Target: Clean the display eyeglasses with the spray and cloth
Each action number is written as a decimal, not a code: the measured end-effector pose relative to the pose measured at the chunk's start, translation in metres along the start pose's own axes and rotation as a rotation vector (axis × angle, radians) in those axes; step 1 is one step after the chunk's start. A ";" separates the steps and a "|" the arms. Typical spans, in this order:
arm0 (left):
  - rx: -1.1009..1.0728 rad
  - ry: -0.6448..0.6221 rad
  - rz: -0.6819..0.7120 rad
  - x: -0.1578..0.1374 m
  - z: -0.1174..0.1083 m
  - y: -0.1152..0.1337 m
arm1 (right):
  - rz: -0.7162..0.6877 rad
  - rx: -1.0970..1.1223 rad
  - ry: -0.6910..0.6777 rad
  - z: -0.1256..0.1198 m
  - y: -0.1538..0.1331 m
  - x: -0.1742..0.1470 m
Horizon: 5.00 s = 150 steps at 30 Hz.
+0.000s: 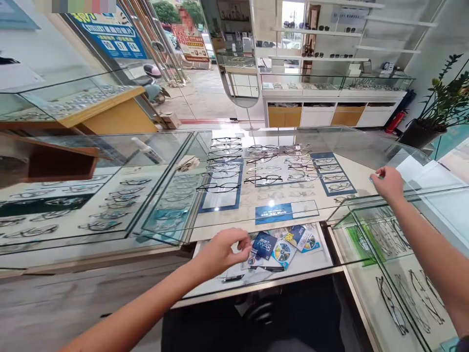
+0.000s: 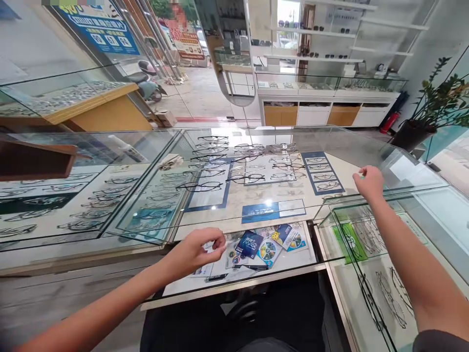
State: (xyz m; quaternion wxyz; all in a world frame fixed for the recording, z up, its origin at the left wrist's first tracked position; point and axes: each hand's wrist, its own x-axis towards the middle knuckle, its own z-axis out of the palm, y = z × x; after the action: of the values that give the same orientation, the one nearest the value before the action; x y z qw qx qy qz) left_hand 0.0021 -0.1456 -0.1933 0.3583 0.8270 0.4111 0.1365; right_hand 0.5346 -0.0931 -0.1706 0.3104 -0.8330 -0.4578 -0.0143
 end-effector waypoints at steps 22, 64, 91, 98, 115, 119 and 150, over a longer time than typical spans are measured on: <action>0.613 -0.065 0.271 0.282 -0.027 0.070 | 0.024 -0.185 0.050 0.027 0.025 0.016; 0.450 0.154 0.040 0.253 0.117 -0.053 | 0.055 0.019 0.081 -0.006 -0.006 -0.007; 0.349 -0.133 0.082 0.278 0.109 -0.047 | 0.093 0.015 0.058 -0.011 -0.004 -0.010; 0.371 -0.184 0.027 0.286 0.109 -0.049 | 0.097 0.018 0.045 -0.009 -0.006 -0.012; 0.485 -0.248 0.069 0.310 0.091 -0.051 | 0.090 0.015 0.024 -0.011 -0.006 -0.014; 0.528 -0.244 0.082 0.309 0.088 -0.048 | 0.099 0.025 0.011 -0.011 -0.005 -0.015; 0.406 0.056 0.122 0.165 0.085 -0.032 | 0.121 0.034 -0.012 -0.007 -0.013 -0.005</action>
State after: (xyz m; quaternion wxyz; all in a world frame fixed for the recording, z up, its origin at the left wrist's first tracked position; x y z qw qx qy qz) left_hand 0.1309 -0.0452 -0.2869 0.1637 0.9015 0.3890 0.0955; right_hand 0.5238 -0.0953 -0.1598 0.3223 -0.8538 -0.4084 0.0173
